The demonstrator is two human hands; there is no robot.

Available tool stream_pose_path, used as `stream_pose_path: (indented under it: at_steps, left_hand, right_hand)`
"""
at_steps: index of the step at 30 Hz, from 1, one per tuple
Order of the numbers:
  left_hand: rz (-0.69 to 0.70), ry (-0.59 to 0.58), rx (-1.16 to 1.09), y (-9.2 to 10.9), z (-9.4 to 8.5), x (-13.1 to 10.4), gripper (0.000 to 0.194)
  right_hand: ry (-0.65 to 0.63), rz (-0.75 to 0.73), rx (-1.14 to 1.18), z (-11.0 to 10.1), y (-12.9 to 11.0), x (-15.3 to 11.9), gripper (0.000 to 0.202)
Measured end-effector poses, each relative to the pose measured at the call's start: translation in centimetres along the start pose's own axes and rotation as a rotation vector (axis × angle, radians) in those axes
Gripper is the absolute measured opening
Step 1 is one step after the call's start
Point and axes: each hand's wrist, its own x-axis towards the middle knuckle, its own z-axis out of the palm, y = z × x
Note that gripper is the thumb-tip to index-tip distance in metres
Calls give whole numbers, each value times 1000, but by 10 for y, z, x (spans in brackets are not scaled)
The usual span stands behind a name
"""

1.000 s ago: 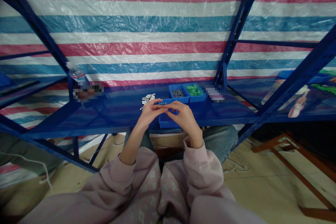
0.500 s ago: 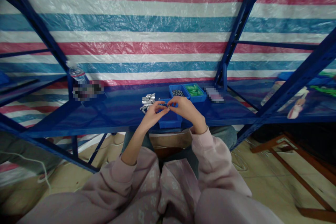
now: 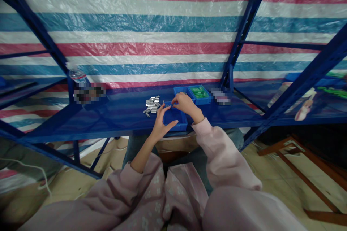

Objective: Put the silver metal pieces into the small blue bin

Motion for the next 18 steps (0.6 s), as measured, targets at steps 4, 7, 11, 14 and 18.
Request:
stream_pose_path:
  at_steps: [4,7,11,14,18]
  left_hand:
    - [-4,-4,-22,-3,0,0,55]
    - [-4,-4,-40,-3,1,1,51]
    - [-6,-6,-59,-3,1,1,51]
    - [-11,-11,-64,-3,0,1,52]
    - [-20,-15,-61,-3,0,1,51]
  right_hand:
    - [-18,30,-29,7,0,2,17]
    - [-46,44,-46,12,0,0,20]
    - [-48,56,-61,15,-1,1,21]
    - [-42,75,-65,16,-2,2,21]
    - [-15,133,-17,17,-4,2,17]
